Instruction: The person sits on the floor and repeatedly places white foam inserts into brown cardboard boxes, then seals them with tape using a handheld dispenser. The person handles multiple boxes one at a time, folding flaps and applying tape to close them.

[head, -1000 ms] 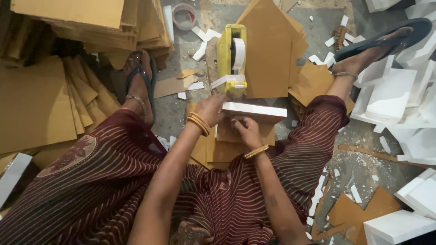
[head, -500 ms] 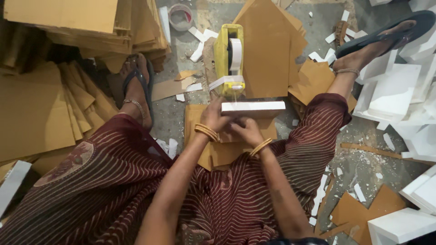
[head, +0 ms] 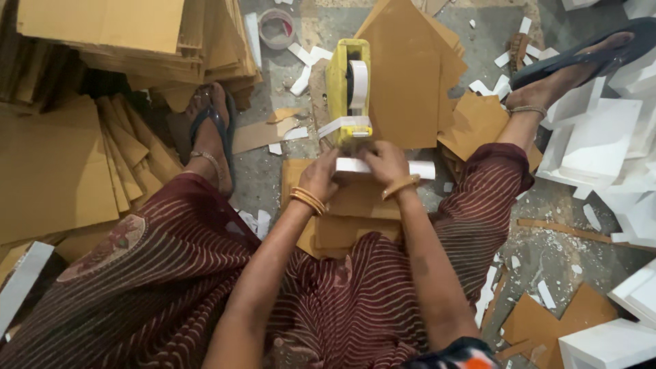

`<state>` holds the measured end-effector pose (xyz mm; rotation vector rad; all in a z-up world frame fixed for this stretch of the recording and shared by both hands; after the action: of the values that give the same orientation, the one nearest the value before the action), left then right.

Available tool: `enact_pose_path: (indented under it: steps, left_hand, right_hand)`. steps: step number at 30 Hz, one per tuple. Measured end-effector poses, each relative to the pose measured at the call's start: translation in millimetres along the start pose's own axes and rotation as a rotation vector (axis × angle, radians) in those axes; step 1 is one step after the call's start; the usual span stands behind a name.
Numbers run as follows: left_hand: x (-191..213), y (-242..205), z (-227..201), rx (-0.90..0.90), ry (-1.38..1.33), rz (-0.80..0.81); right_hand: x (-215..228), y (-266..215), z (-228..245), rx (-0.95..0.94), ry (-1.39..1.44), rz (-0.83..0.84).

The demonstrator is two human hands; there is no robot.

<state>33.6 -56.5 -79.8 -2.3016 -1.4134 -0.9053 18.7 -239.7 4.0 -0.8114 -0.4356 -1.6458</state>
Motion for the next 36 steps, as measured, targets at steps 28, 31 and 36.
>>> enact_pose_path:
  steps: [28, 31, 36]
  left_hand:
    - [29, -37, -46, -0.166, 0.055, -0.11]
    - [34, -36, -53, -0.139, 0.037, -0.114]
    - [63, -24, -86, 0.153, -0.4, -0.068]
  right_hand:
    - [29, -64, 18, 0.092, -0.223, 0.19]
    - [32, -94, 35, 0.333, -0.55, 0.059]
    - [69, -140, 34, 0.302, -0.282, -0.425]
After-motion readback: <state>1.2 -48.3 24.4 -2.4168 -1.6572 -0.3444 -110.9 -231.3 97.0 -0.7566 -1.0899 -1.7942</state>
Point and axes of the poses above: each hand's wrist, its own y-axis towards the middle knuckle, its own x-axis out of the back of the hand, z = x × y, the point moved 5 cm from there along y, towards the middle knuckle, and after that the axes turned 4 degrees about -z, right-handed, at the moved point
